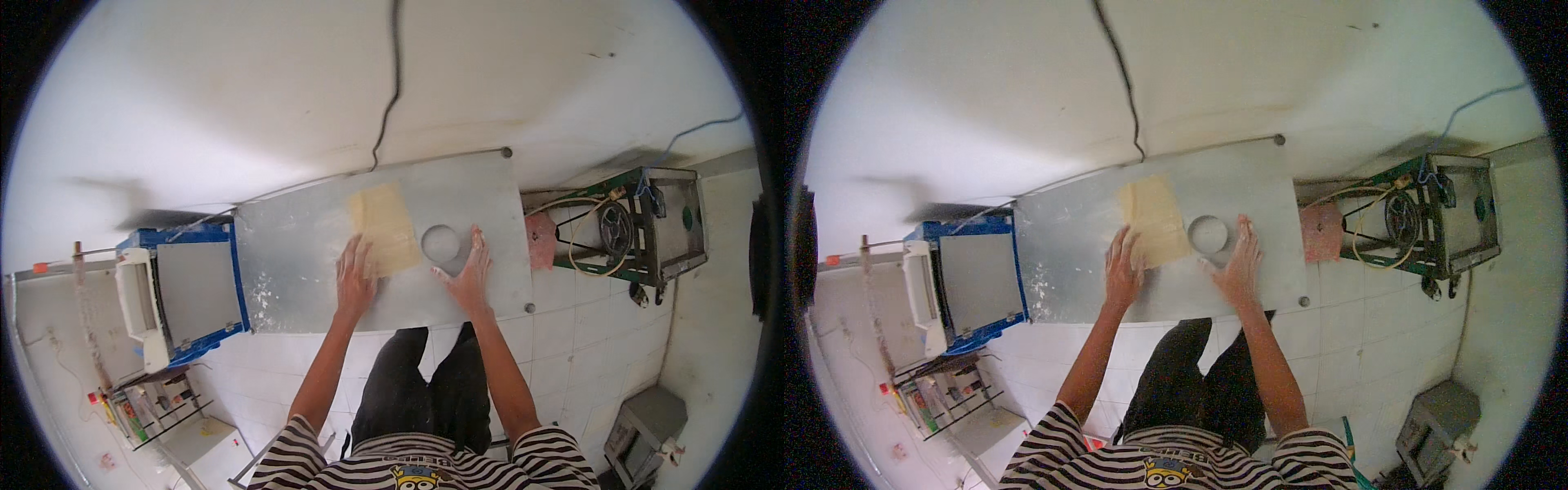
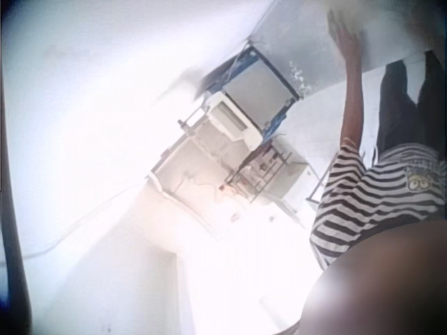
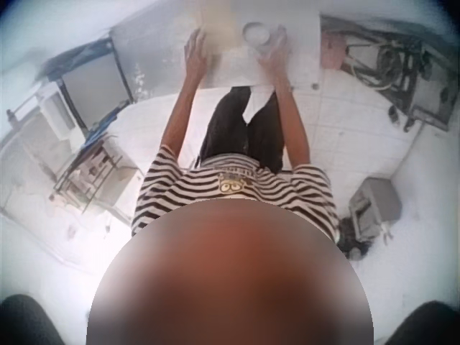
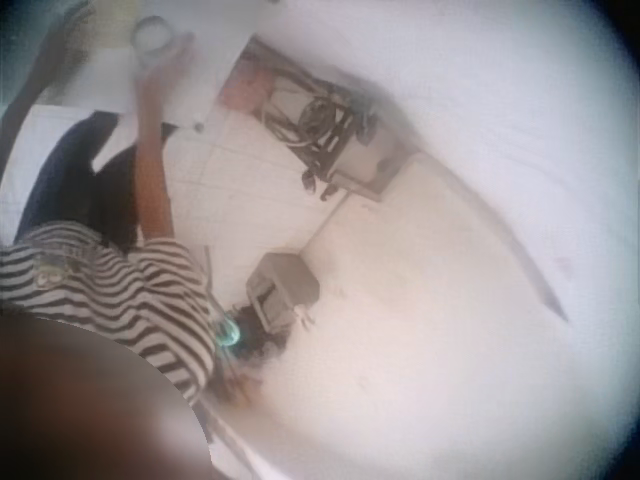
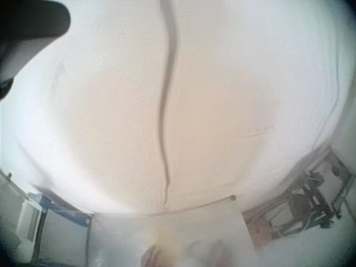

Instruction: The person feeds a sheet of dough through a dough sheeter multiple times, dusting it with flour between passes. Then the person uses a round metal cutter to cut circular pieces from the sheet on a stainless steel table.

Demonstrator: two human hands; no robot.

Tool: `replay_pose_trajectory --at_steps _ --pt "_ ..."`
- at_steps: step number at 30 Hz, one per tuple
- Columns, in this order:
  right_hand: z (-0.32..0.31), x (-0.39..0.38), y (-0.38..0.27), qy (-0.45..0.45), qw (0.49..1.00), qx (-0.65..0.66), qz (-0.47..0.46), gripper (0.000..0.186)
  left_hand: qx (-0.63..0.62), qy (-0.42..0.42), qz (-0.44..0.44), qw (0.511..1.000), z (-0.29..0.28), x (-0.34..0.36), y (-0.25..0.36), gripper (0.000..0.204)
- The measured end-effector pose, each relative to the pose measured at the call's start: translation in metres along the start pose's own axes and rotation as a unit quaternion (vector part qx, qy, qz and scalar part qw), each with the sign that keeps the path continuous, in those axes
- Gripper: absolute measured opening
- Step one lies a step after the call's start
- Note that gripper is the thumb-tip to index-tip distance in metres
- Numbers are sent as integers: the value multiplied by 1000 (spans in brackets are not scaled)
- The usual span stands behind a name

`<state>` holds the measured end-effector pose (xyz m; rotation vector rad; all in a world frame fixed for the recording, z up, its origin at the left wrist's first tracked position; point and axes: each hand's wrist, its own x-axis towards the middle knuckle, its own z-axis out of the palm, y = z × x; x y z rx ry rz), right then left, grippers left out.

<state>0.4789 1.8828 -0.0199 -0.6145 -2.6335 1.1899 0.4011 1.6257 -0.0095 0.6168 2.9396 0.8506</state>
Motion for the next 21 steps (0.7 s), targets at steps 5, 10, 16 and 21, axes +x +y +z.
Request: replay_pose_trajectory --at_steps 5,10,16,21 --pt "38 14 0 23 999 -28 -4 121 57 -33 38 997 25 51 -21 71" --pt "56 16 -26 124 989 73 -19 116 59 -56 24 996 37 23 -20 79" --pt "111 7 -73 64 904 419 51 109 -42 -84 -48 994 27 -37 -6 84" --pt "133 11 -78 83 927 357 72 115 84 -118 -32 989 17 -38 -28 83"
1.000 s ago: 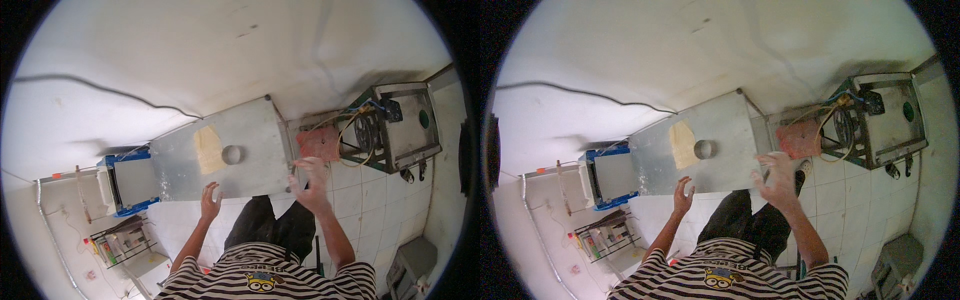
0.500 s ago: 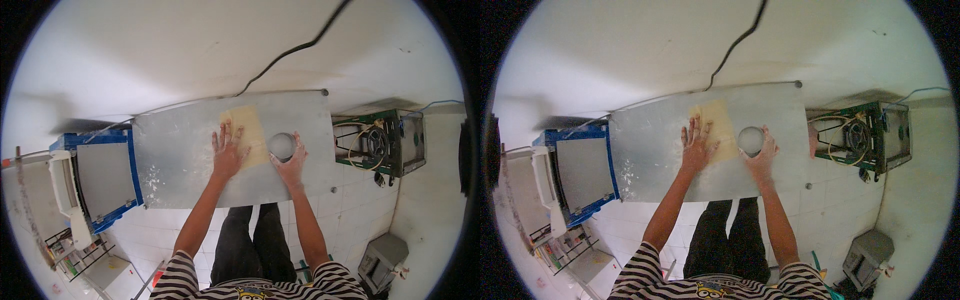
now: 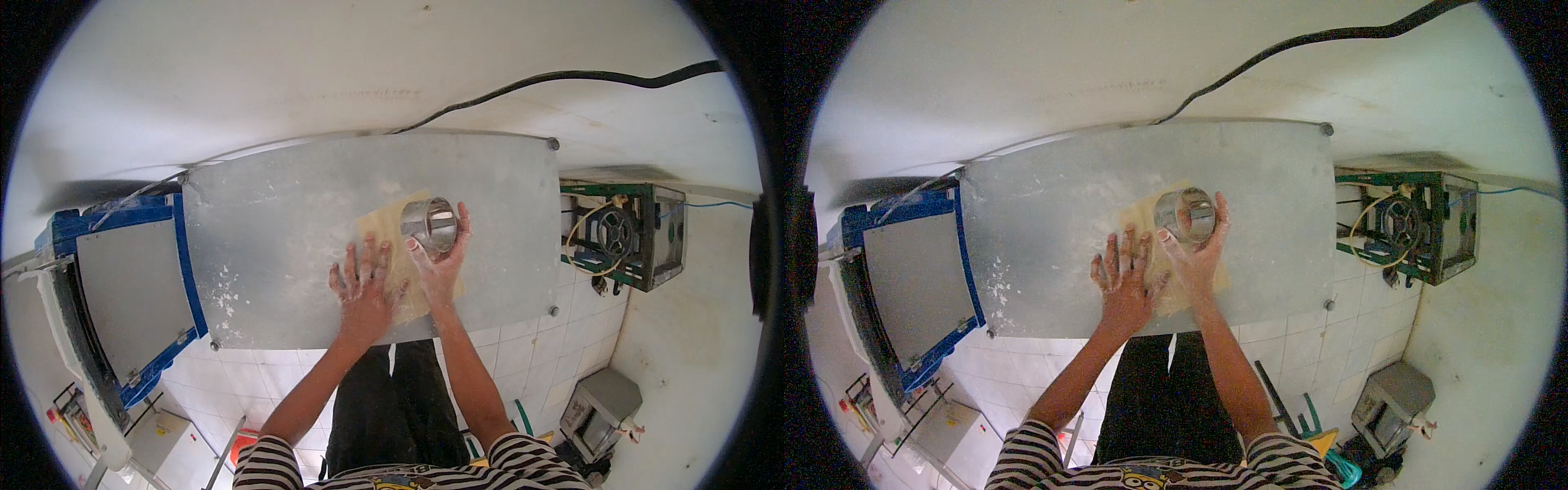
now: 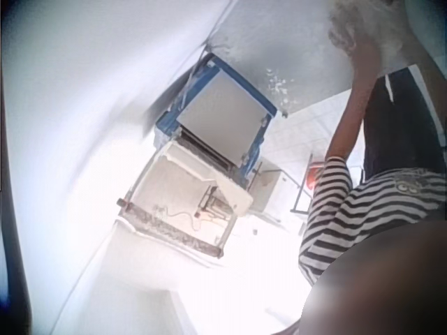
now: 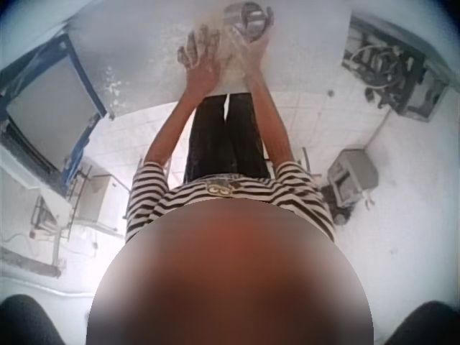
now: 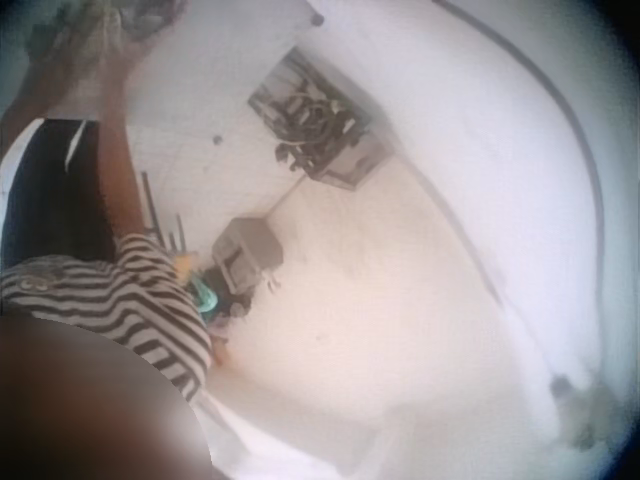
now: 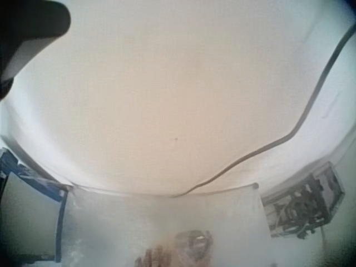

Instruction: The person feeds a sheet of dough through a dough sheeter multiple times, dusting it with flour between passes. Then the person uses a round metal cutter to cut circular pieces from the sheet on a stainless steel table.

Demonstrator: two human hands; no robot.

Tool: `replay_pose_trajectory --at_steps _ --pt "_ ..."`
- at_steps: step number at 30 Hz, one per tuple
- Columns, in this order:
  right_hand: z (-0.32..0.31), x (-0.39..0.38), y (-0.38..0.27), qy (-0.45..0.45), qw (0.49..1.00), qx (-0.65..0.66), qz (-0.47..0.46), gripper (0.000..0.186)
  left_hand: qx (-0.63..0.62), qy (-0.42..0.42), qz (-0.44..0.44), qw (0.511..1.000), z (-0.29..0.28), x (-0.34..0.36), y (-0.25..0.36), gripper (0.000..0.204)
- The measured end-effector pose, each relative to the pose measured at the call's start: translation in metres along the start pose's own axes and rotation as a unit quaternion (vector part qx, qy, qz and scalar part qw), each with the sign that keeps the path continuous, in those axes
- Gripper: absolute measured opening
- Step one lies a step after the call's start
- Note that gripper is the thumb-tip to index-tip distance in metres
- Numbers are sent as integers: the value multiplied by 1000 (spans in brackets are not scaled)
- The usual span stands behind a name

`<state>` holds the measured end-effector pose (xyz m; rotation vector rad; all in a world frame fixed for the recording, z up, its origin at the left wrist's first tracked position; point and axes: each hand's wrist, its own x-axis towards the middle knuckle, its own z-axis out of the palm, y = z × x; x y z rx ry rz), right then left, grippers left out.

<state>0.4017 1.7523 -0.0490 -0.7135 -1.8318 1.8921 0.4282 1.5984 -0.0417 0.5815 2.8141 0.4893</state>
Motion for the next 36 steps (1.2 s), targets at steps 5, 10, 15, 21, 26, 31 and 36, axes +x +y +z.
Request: replay_pose_trajectory --at_steps 5,10,15,21,26,31,36 --pt "-11 4 0 -4 968 -219 -124 112 -21 -3 -11 1000 -14 -4 -12 78" --pt "-2 1 -4 -47 974 -202 -85 111 -32 22 44 998 -17 18 -29 68" --pt "14 10 -4 -18 964 -247 -98 108 -9 33 22 999 -15 24 -27 66" --pt "11 9 0 -8 941 -318 -115 107 -47 58 39 996 -15 23 -26 60" --pt "11 2 9 -11 934 -342 -100 107 -3 25 50 998 -15 23 -24 58" --pt "12 5 15 14 936 -319 -145 105 -3 32 26 999 -16 24 -23 59" --pt "13 6 16 37 914 -371 -160 103 -6 32 23 999 -16 25 -24 61"
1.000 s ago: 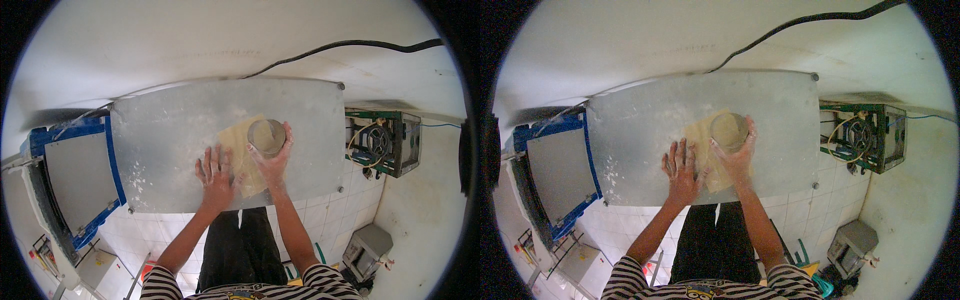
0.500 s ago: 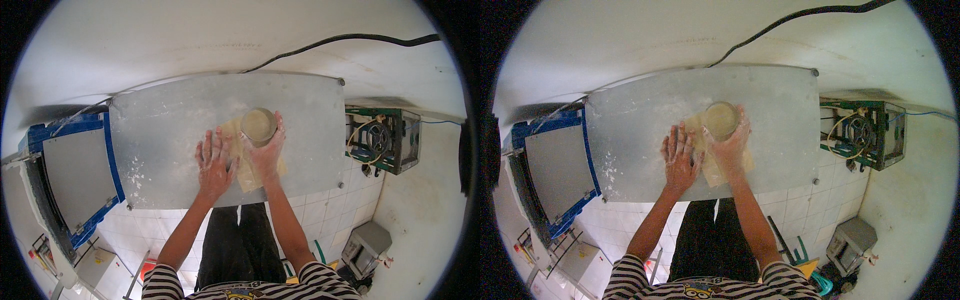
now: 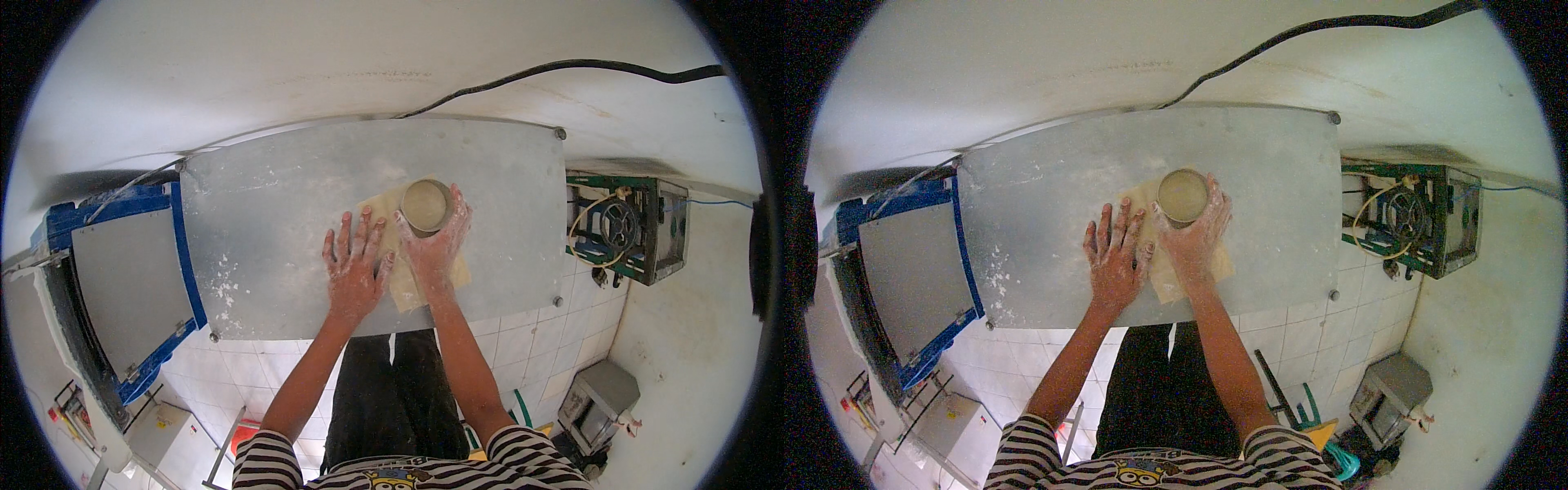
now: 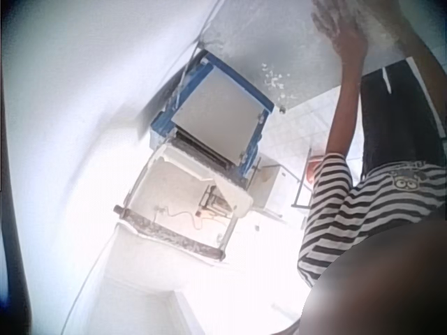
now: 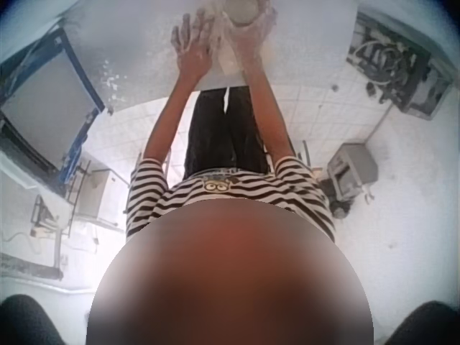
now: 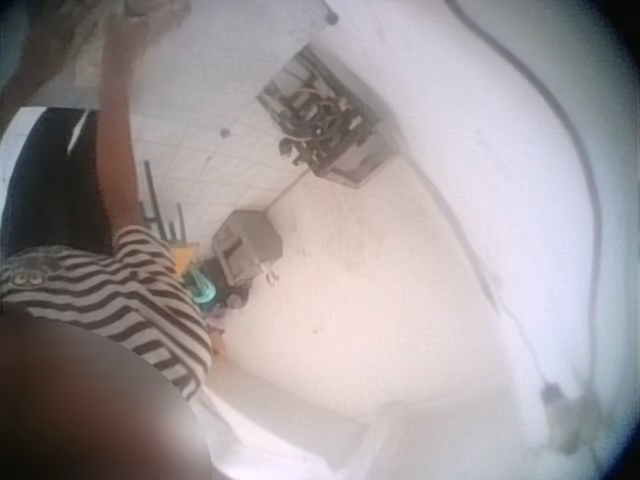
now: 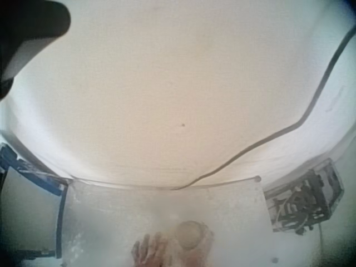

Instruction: The person feeds a sheet of dough through a dough sheeter multiple times, dusting it with flour between passes. Then the person uses a round metal cutter to cut circular pieces from the sheet on a stainless steel table.

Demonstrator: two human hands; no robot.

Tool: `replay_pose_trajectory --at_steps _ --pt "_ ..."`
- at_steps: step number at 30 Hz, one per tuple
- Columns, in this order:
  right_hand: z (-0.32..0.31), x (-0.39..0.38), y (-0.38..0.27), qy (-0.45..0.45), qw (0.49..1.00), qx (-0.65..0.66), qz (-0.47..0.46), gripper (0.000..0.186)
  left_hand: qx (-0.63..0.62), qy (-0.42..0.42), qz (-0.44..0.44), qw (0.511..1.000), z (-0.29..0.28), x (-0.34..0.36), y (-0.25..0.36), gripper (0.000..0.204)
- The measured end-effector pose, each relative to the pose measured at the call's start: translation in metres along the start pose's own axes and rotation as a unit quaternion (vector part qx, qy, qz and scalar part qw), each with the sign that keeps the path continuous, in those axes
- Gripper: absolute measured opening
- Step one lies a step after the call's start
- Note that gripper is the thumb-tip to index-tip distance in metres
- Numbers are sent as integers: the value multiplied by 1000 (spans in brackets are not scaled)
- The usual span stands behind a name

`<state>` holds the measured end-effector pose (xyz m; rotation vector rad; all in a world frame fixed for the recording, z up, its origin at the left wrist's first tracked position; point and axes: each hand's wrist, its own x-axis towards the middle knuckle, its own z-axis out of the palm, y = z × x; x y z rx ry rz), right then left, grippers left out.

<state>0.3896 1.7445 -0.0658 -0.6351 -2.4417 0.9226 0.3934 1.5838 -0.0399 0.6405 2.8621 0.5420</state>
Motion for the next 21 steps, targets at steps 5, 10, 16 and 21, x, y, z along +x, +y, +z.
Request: replay_pose_trajectory --at_steps 5,10,16,21 --pt "0 1 -2 -6 1000 2 10 106 -27 8 -3 1000 0 0 1 64" --pt "-4 1 -1 -13 1000 12 5 105 -33 10 -8 999 -1 1 2 64" --pt "-5 0 -1 -17 1000 7 14 107 -19 8 -12 1000 1 1 1 62" --pt "-5 0 -2 -15 1000 -24 10 108 -14 11 -15 1000 2 1 1 63"
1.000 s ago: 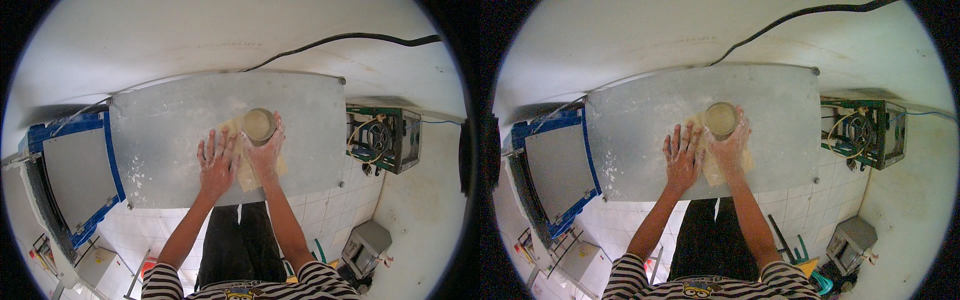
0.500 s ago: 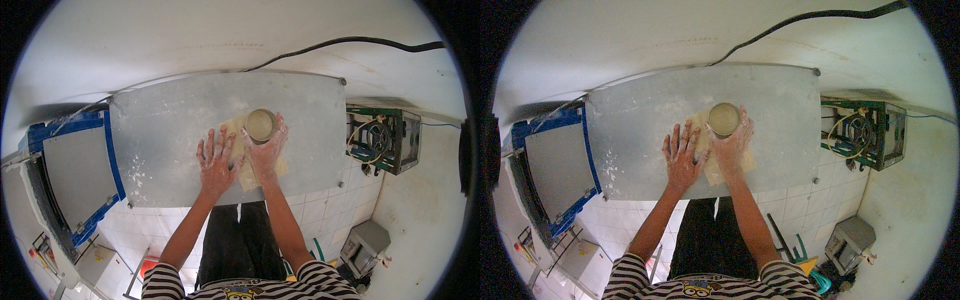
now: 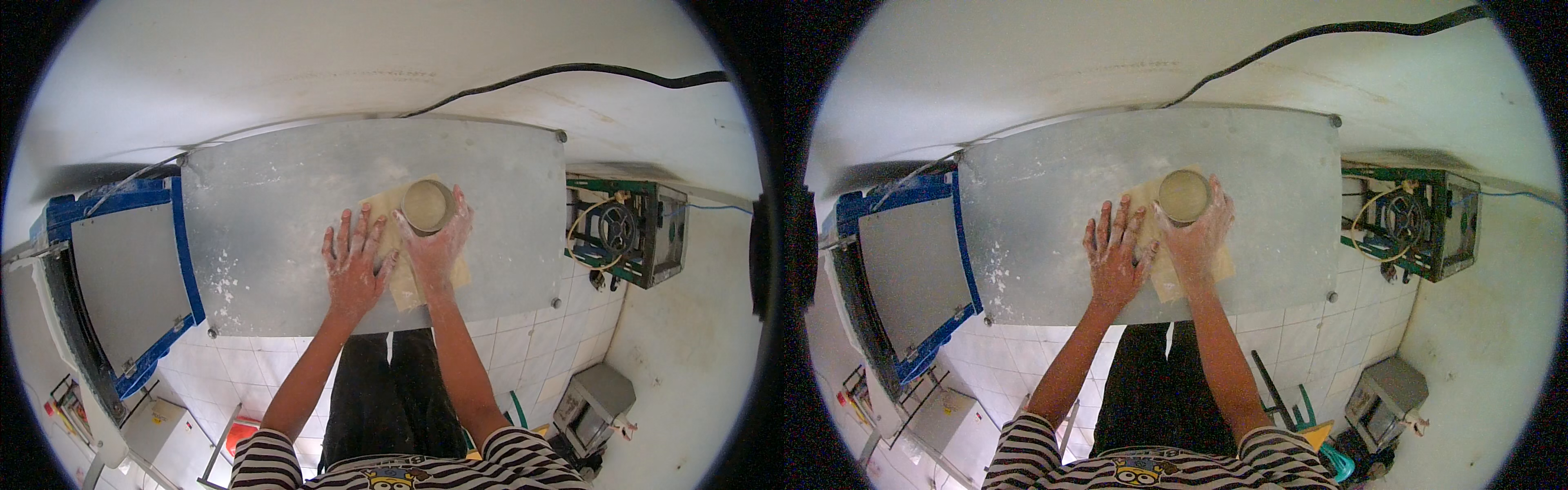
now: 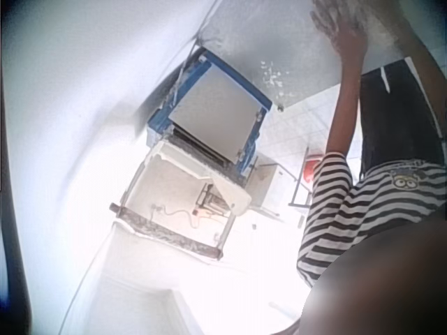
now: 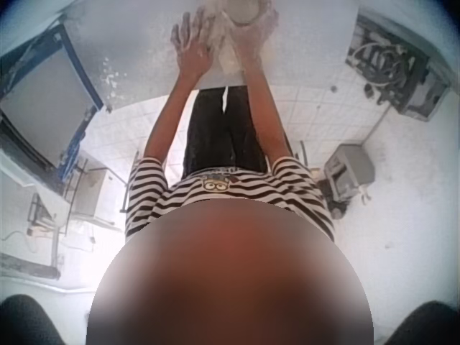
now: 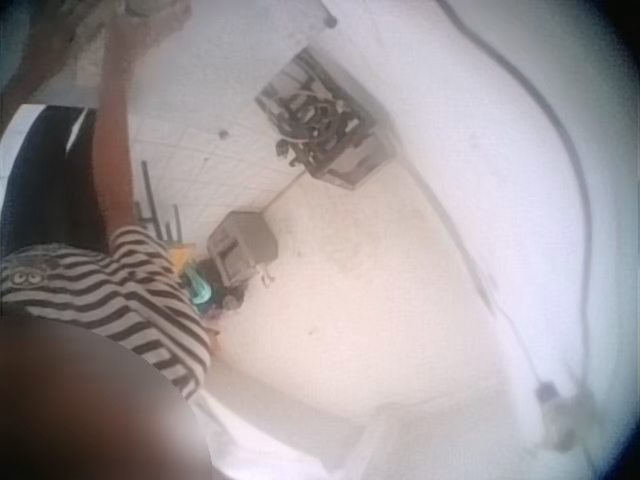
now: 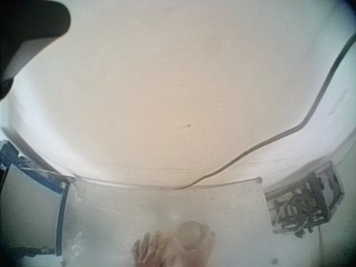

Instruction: The person feeds a sheet of dough through a dough sheeter multiple times, dusting it with flour between passes. Then the person uses a round metal cutter to cut circular pieces from the sheet on a stainless steel table.

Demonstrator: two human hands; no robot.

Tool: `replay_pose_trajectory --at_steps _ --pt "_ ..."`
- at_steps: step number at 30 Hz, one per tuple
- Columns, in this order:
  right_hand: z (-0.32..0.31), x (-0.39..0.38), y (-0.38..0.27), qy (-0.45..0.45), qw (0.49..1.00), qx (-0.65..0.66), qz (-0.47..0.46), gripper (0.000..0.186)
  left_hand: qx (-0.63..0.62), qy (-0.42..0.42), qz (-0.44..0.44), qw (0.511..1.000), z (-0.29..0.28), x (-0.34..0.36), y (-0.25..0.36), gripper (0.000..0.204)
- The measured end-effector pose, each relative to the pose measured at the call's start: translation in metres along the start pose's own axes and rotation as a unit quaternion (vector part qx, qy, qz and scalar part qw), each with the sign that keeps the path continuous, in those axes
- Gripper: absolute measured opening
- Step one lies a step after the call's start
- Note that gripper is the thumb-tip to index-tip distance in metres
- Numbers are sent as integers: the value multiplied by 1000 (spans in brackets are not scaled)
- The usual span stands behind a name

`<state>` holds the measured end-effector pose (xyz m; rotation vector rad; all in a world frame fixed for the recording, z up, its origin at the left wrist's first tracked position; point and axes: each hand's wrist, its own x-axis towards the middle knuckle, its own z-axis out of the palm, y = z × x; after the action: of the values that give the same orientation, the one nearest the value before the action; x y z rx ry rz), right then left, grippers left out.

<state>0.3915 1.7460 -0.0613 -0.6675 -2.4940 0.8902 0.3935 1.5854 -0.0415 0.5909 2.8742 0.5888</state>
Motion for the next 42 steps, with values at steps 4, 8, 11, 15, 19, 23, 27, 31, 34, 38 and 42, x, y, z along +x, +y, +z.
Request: replay_pose_trajectory --at_steps 4,8,11,15,19,23,27,31,34,38,42 --pt "5 0 1 11 1000 6 7 110 -3 -1 0 1000 -1 -1 0 63" --pt "3 -1 -2 -12 1000 -10 19 112 -9 7 1 1000 2 0 -1 64" --pt "-16 2 -11 51 996 13 -66 104 -87 39 -12 995 1 -7 -9 62" --pt "-57 23 -27 -9 990 -42 -132 85 -152 112 -34 981 -15 -46 -32 61" --pt "-48 64 -41 -192 933 -175 -251 71 -101 93 -72 988 -29 -95 -48 60" --pt "-19 81 -43 -288 880 -235 -294 62 -35 59 -114 991 -30 -114 -50 61" --pt "-15 81 -34 -306 865 -233 -323 62 -12 57 -139 989 -23 -109 -47 66" --pt "-18 84 -32 -330 861 -218 -321 59 3 23 -157 987 -24 -107 -44 69" --pt "-17 89 -34 -350 854 -220 -317 57 -9 10 -171 985 -26 -106 -42 69" --pt "-14 94 -34 -352 841 -207 -355 56 -9 34 -164 986 -25 -103 -42 70" --pt "-14 99 -31 -345 834 -196 -383 55 3 15 -161 987 -22 -107 -43 72"
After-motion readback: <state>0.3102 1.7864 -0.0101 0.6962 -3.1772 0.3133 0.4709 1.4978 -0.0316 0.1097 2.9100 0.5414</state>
